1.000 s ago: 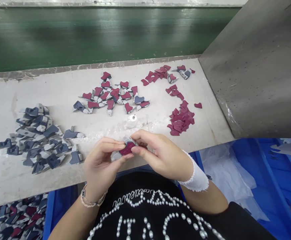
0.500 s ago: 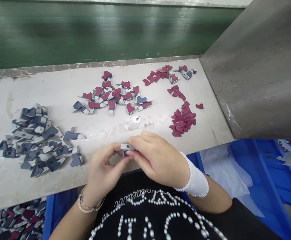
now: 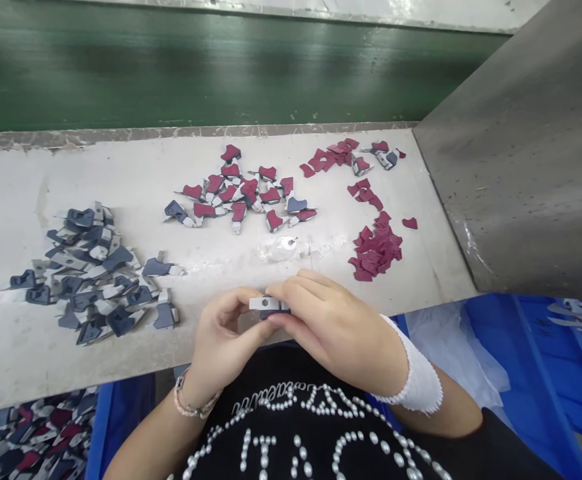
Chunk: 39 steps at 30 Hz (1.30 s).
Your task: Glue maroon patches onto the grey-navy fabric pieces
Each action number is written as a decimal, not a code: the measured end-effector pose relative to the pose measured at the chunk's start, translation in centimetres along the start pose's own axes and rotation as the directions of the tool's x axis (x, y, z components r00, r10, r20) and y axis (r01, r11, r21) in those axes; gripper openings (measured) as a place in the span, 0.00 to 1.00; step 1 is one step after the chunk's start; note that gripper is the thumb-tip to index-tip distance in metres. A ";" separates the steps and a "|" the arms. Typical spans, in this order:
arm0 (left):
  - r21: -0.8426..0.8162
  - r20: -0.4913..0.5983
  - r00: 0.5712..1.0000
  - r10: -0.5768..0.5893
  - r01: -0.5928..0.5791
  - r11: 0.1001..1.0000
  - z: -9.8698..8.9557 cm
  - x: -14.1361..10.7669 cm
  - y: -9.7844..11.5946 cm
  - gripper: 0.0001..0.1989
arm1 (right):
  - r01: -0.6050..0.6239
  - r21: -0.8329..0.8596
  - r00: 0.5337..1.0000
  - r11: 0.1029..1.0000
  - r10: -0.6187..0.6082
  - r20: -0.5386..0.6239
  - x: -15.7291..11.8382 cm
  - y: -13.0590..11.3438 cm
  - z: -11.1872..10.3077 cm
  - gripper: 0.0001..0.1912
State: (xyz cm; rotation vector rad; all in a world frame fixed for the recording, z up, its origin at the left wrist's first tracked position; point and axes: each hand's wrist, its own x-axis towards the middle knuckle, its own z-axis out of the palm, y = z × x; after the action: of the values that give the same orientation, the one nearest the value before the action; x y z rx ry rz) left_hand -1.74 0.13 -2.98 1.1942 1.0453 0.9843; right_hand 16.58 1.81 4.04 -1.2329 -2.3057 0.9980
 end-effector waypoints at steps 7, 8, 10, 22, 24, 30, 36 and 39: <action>0.261 0.098 0.991 0.093 -0.115 0.958 -0.2 -0.1 1.6 0.09 | -0.020 0.113 0.997 0.993 0.011 0.074 -0.9 -0.1 -0.7 0.08; 0.293 0.108 0.990 0.094 -0.123 0.948 -0.1 -0.3 1.8 0.07 | -0.012 0.110 0.997 0.994 0.003 0.075 -1.0 -0.1 -0.5 0.07; 0.342 0.100 0.992 0.080 -0.110 0.933 0.1 -0.9 1.7 0.05 | -0.018 0.102 0.997 0.995 0.010 0.083 -1.1 0.1 0.0 0.07; 0.700 -0.024 0.999 -0.029 0.037 0.713 -7.8 7.9 5.9 0.20 | -0.256 0.248 0.960 0.934 0.277 -0.052 -1.1 4.9 -1.5 0.07; 0.750 0.023 0.999 -0.033 0.005 0.662 -9.0 10.0 6.6 0.17 | -0.269 0.278 0.941 0.922 0.313 -0.127 0.2 6.0 -1.2 0.12; 0.900 0.120 0.993 -0.005 -0.106 0.424 -11.3 12.1 5.2 0.15 | -0.175 0.362 0.954 0.916 0.248 -0.168 3.8 8.2 1.1 0.27; 0.910 0.073 0.996 0.049 -0.086 0.406 -12.3 11.7 5.5 0.09 | -0.093 0.533 0.977 0.841 0.181 -0.116 3.7 8.4 1.8 0.18; 0.844 0.075 0.995 0.061 -0.096 0.527 -11.3 10.4 6.4 0.04 | -0.113 0.654 0.968 0.748 0.231 -0.096 2.2 8.5 1.1 0.29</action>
State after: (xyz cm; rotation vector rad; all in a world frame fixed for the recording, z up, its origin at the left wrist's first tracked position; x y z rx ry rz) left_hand -10.49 13.46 1.60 2.0721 1.5291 0.4605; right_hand 19.67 6.37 -2.86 -1.1702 -1.5075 1.5166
